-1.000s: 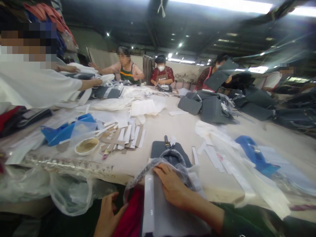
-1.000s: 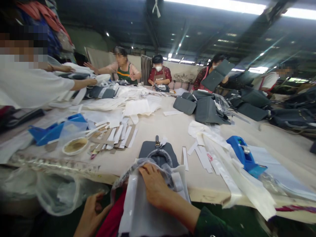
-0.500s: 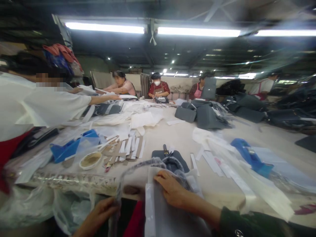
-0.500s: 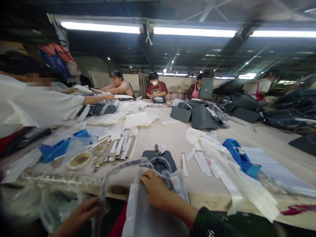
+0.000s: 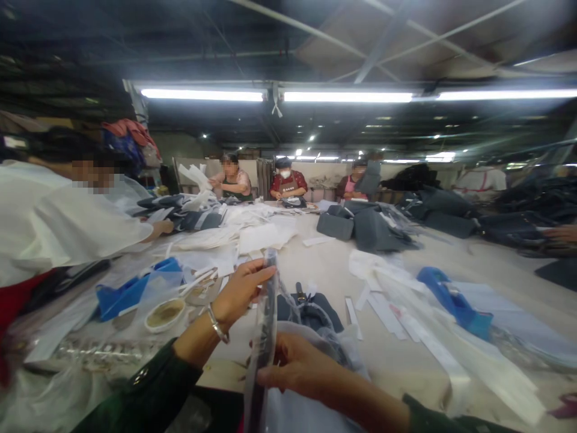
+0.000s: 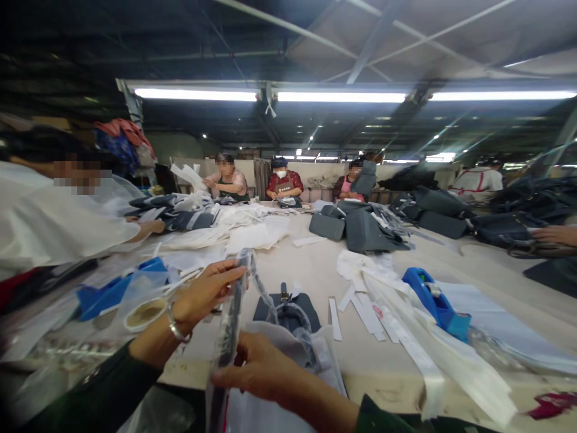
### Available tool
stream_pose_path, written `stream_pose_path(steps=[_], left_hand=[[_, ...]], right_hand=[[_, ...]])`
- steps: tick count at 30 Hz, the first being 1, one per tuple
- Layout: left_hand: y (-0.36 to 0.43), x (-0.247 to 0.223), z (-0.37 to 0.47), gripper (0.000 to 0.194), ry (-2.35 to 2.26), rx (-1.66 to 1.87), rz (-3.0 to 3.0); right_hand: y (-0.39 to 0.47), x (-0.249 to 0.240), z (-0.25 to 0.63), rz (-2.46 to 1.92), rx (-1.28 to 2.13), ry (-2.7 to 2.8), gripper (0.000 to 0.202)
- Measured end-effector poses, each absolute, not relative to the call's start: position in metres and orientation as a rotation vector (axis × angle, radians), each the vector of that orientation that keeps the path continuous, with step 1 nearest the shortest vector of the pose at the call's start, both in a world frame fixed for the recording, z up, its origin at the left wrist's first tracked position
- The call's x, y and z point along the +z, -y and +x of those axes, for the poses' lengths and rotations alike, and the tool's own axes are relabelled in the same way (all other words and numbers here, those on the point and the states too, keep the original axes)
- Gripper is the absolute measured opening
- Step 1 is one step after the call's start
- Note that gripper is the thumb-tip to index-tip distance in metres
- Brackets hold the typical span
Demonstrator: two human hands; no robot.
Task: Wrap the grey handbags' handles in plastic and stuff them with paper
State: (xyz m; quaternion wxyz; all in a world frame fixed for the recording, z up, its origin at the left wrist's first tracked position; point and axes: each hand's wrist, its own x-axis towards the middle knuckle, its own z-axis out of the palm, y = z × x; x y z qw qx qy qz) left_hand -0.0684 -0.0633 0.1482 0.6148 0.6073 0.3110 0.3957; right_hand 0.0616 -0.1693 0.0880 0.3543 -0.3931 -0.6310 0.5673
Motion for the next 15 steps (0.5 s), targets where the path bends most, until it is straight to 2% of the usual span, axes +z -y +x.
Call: stream_pose_path(steps=[1, 4, 8, 11, 15], left_hand=[[0.060, 0.148, -0.059, 0.028, -0.687, 0.941, 1.398], [0.057, 0.145, -0.047, 0.036, -0.617, 0.974, 1.391], [0.069, 0.134, -0.054, 0.047, -0.537, 0.678, 1.408], [0.079, 0.123, -0.059, 0.040, -0.540, 0.462, 1.434], [0.082, 0.112, -0.054, 0.032, -0.590, 0.435, 1.446]], right_hand=[[0.167, 0.090, 0.060, -1.039, 1.449, 1.566, 0.009], [0.151, 0.103, 0.070, -1.076, 1.370, 1.390, 0.021], [0.114, 0.129, 0.110, -0.993, 1.199, 1.254, 0.026], [0.087, 0.140, 0.136, -1.047, 1.090, 1.183, 0.026], [0.067, 0.144, 0.145, -1.065, 1.074, 1.163, 0.026]])
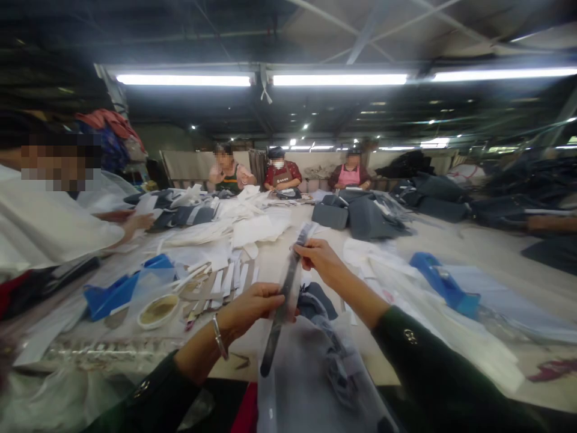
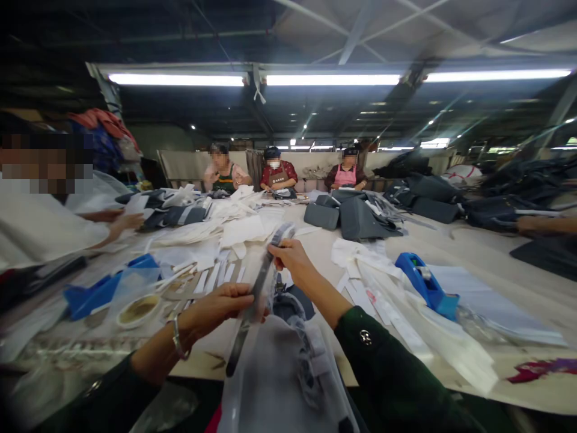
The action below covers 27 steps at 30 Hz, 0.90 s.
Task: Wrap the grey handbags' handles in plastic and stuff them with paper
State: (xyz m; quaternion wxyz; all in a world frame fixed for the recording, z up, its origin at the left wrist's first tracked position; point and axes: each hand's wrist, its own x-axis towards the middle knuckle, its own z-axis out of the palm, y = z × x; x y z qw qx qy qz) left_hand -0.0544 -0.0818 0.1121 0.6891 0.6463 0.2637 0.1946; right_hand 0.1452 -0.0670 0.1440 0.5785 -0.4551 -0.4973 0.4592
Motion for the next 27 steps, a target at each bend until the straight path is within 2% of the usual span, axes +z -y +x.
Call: stream_pose_path(steps=[4, 8, 11, 14, 17, 19, 23, 27], left_hand=[[0.075, 0.108, -0.045, 0.030, -0.627, 0.547, 1.415], [0.061, 0.108, -0.039, 0.032, -0.667, 0.917, 1.268], [0.051, 0.107, -0.035, 0.034, -0.650, 1.189, 1.154], [0.052, 0.101, -0.029, 0.031, -0.612, 1.259, 1.162], [0.062, 0.094, -0.027, 0.025, -0.574, 1.196, 1.297], [0.070, 0.092, -0.028, 0.023, -0.553, 1.128, 1.389], [0.081, 0.094, -0.029, 0.020, -0.471, 1.064, 1.285], [0.082, 0.100, -0.028, 0.022, -0.410, 1.044, 1.083]], right_hand=[[0.076, 0.143, 0.140, -1.015, 1.065, 1.162, 0.034], [0.114, 0.120, 0.127, -1.074, 1.014, 1.023, 0.039], [0.138, 0.092, 0.114, -1.097, 1.355, 1.034, 0.047], [0.135, 0.075, 0.110, -1.127, 1.706, 0.786, 0.059], [0.114, 0.079, 0.116, -1.183, 1.724, 0.633, 0.063], [0.101, 0.086, 0.121, -1.228, 1.606, 0.712, 0.053], [0.096, 0.093, 0.120, -1.280, 1.412, 0.875, 0.020], [0.105, 0.093, 0.117, -1.358, 1.110, 1.299, 0.015]])
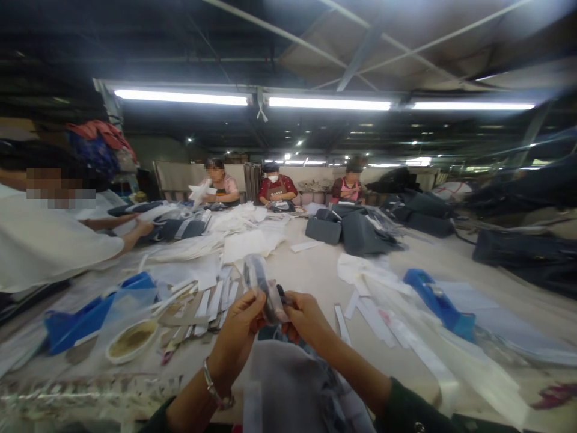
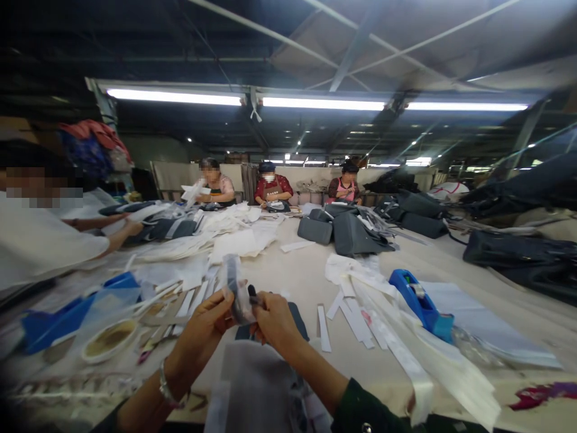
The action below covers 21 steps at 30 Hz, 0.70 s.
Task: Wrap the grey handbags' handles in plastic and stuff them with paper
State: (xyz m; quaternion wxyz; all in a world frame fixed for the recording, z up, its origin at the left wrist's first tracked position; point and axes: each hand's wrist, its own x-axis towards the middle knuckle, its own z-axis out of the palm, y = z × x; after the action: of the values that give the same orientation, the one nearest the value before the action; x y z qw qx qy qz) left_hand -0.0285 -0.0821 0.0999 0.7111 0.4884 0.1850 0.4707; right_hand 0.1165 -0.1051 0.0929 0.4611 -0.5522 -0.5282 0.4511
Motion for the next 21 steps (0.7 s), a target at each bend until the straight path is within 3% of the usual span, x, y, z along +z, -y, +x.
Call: stream_pose_path(steps=[5, 9, 15, 21], left_hand=[[0.080, 0.101, -0.028, 0.019, -0.458, 1.021, 0.946], [0.082, 0.104, -0.028, 0.022, -0.481, 0.976, 0.895], [0.094, 0.111, -0.031, 0.019, -0.404, 0.883, 1.050], [0.093, 0.099, -0.030, 0.018, -0.631, 1.191, 1.356]], right_hand=[[0.114, 0.100, 0.124, -1.400, 0.472, 1.818, 0.021], [0.116, 0.099, 0.130, -1.351, 0.249, 1.963, 0.026], [0.115, 0.096, 0.134, -1.240, 0.272, 1.865, 0.026], [0.129, 0.102, 0.123, -1.252, 0.461, 1.342, 0.012]])
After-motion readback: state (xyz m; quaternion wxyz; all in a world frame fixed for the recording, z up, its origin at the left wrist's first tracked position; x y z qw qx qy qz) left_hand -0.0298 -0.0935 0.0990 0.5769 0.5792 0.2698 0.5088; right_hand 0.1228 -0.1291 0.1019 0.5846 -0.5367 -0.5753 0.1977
